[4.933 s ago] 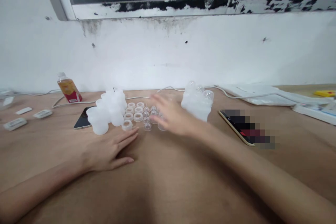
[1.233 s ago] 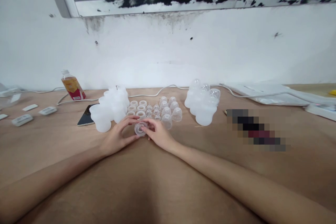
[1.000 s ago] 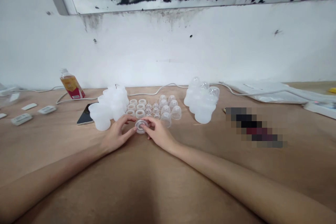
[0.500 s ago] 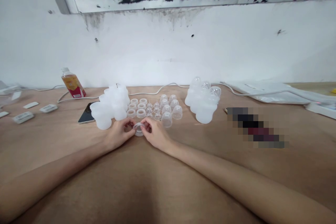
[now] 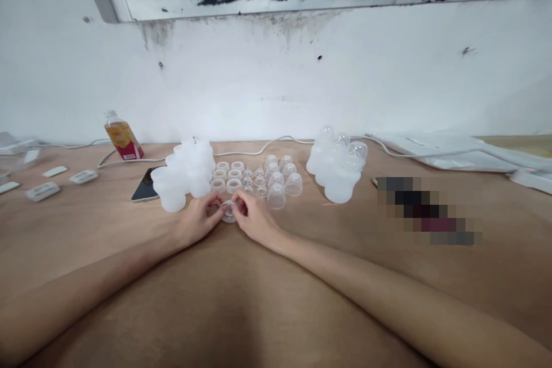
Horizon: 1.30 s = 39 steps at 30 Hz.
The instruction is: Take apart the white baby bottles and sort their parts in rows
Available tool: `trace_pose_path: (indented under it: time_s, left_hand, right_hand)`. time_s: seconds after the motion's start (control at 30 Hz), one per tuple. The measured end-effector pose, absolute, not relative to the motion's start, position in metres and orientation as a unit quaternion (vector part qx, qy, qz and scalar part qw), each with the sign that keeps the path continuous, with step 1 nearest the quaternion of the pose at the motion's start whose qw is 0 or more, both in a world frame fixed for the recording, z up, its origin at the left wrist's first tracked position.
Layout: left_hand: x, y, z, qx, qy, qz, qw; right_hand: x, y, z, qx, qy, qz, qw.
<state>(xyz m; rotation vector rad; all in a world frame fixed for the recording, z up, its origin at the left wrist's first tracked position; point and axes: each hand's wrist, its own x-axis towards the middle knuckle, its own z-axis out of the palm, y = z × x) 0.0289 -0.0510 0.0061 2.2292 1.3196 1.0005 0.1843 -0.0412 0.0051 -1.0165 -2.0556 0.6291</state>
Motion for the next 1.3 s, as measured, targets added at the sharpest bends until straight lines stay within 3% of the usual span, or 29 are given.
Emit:
trace_pose_path:
  time_s: [0.47,0.87,1.13,1.3]
  left_hand:
    - [0.0244,-0.0464,0.0030,0.776,0.456,0.368,0.234]
    - [0.0285,-0.0457,0.0048,0.801,0.474,0.326,0.164]
    - [0.0328,-0.0450,0.0027,0.841,0.465,0.271,0.050]
    - [0.0305,-0.0467,0.0053,0.839,0.467,0.272,0.061]
  right_hand:
    - [0.1859,-0.0389,0.0004,-0.396,-0.800,0.263,0.365]
    - [0.1844,-0.0401,0.0031,-0.423,-0.796,0.259,0.347]
    - [0.1834,-0.0412,0.0063,-0.435,-0.812,0.225,0.319]
    - [0.1850,-0.0408,0.0052,-0.420,-0.810,0.233,0.335]
